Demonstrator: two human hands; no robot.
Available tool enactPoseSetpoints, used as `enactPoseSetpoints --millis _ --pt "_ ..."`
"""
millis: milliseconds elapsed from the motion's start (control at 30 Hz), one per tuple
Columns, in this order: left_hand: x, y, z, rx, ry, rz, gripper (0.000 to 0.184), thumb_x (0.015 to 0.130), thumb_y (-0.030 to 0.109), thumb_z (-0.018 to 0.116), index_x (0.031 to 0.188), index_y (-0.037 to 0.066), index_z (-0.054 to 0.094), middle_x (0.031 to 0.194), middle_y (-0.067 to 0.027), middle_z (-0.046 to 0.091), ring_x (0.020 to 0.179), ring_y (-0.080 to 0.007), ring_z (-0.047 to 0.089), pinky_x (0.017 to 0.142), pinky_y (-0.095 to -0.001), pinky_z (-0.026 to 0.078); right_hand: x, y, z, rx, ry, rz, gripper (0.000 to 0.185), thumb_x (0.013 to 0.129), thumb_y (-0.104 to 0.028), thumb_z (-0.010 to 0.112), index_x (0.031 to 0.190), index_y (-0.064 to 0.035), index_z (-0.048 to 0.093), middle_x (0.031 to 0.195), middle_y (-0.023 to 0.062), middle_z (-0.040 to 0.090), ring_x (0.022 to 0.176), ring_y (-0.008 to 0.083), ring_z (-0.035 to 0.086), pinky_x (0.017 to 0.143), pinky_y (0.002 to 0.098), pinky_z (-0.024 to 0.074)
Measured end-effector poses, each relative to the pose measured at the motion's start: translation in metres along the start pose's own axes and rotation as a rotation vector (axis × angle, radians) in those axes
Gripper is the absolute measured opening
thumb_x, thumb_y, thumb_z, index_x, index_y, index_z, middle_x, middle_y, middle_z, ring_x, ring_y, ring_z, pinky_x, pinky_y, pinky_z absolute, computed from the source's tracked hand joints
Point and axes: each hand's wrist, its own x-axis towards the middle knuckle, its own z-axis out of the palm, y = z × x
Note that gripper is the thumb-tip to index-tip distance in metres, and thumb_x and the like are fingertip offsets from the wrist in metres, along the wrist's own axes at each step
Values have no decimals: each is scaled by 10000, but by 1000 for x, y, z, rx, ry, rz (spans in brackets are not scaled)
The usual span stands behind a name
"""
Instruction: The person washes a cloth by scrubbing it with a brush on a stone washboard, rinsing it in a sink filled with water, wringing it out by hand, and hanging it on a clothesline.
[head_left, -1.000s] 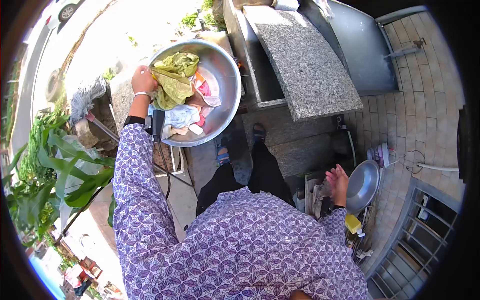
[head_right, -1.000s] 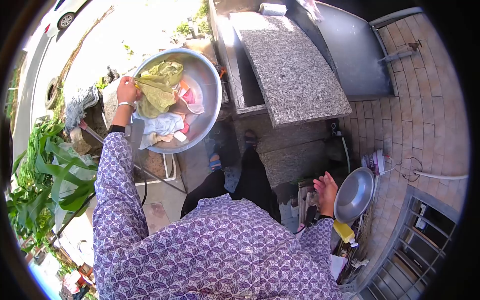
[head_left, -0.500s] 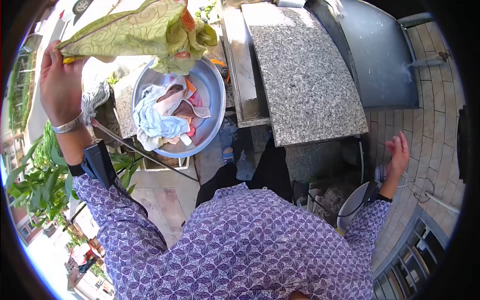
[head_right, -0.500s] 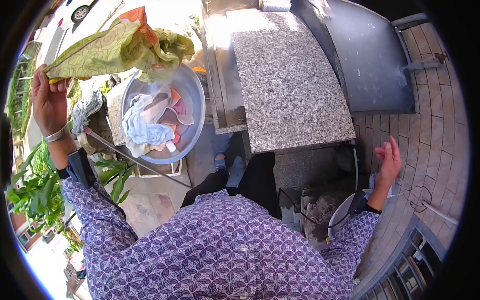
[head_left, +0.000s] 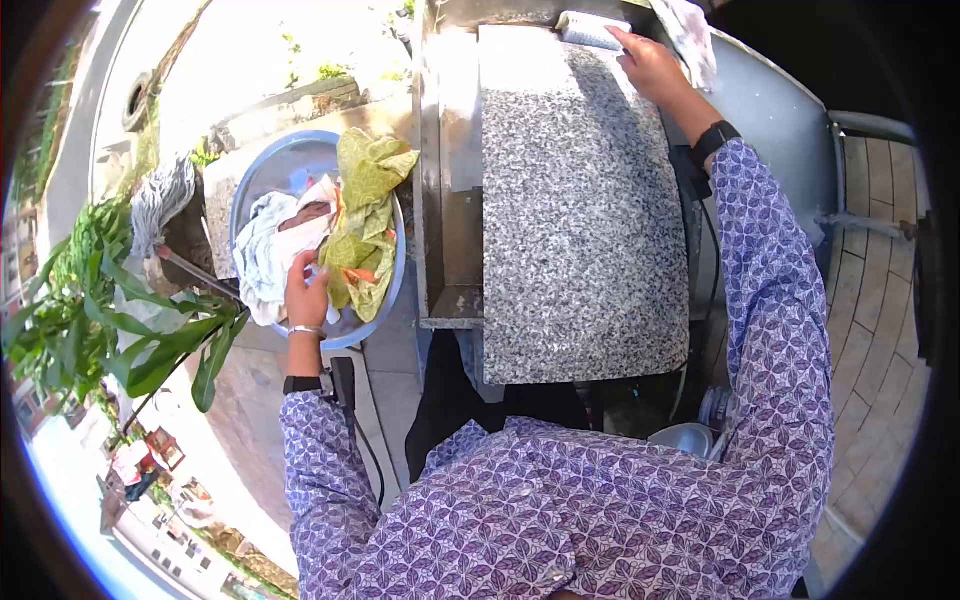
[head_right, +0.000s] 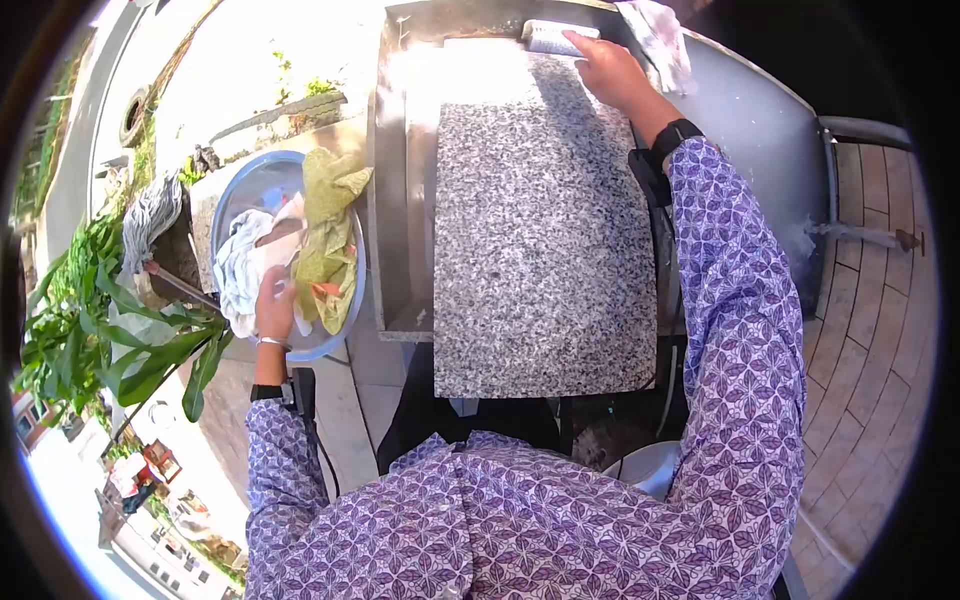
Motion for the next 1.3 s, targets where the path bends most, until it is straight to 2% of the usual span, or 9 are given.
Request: enactPoseSetpoints --millis 167,333,533,633,733,800,867,1067,1300 --pt "21 9 37 88 3 -1 519 752 205 724 1229 81 562 1187 -134 611 1083 -309 575 911 -411 456 77 13 40 -285 -361 301 598 821 -166 502 1411 -215 416 1267 154 581 1193 334 533 983 440 413" --pt "14 25 37 575 79 -86 536 731 319 743 1213 163 567 1060 -111 619 1043 -289 565 829 -478 442 98 41 80 -343 -327 297 589 814 -223 515 1396 -246 434 1260 156 585 1173 339 553 990 424 431" --pt "11 10 32 578 16 -51 163 795 258 684 834 107 635 917 -85 636 931 -241 600 743 -436 449 115 -4 68 -663 -327 245 301 813 -210 558 1113 -180 569 1076 133 664 1048 340 602 803 490 444" --pt "5 -7 33 -641 111 -295 83 912 114 556 856 54 571 752 -1 593 668 -109 551 621 -279 459 102 17 85 -544 -408 243 306 793 -197 576 1094 -148 554 1114 139 652 1076 333 597 807 472 458" --pt "-14 12 28 -1051 269 -510 73 918 107 555 917 35 569 786 12 609 720 -99 568 661 -253 463 92 9 78 -491 -416 268 387 771 -182 598 1154 -147 550 1135 146 644 1115 324 582 847 457 465" --pt "-25 -7 30 -924 213 -487 128 916 123 567 1001 30 588 880 -35 665 798 -127 618 716 -258 481 88 -2 70 -646 -401 209 487 753 -163 608 1235 -162 531 1139 151 639 1122 331 574 885 439 463" --pt "-42 12 26 -69 -85 -310 212 914 141 591 1097 32 602 953 -74 678 861 -130 625 760 -256 484 85 13 80 -765 -333 76 565 743 -154 606 1298 -147 498 1148 160 633 1128 340 565 924 408 451" --pt "-33 44 11 -1095 64 -309 270 923 84 578 1181 9 554 1118 -63 634 978 -128 597 859 -269 475 66 14 61 -96 -452 188 376 730 -271 665 1000 -31 559 922 200 644 893 367 622 795 416 489" --pt "1 228 -43 -1498 -267 303 195 982 139 500 1149 45 538 1120 -92 623 1011 -191 617 913 -340 490 -47 -112 -17 176 -504 293 372 727 -303 712 893 -17 543 821 160 624 783 290 607 718 380 477"
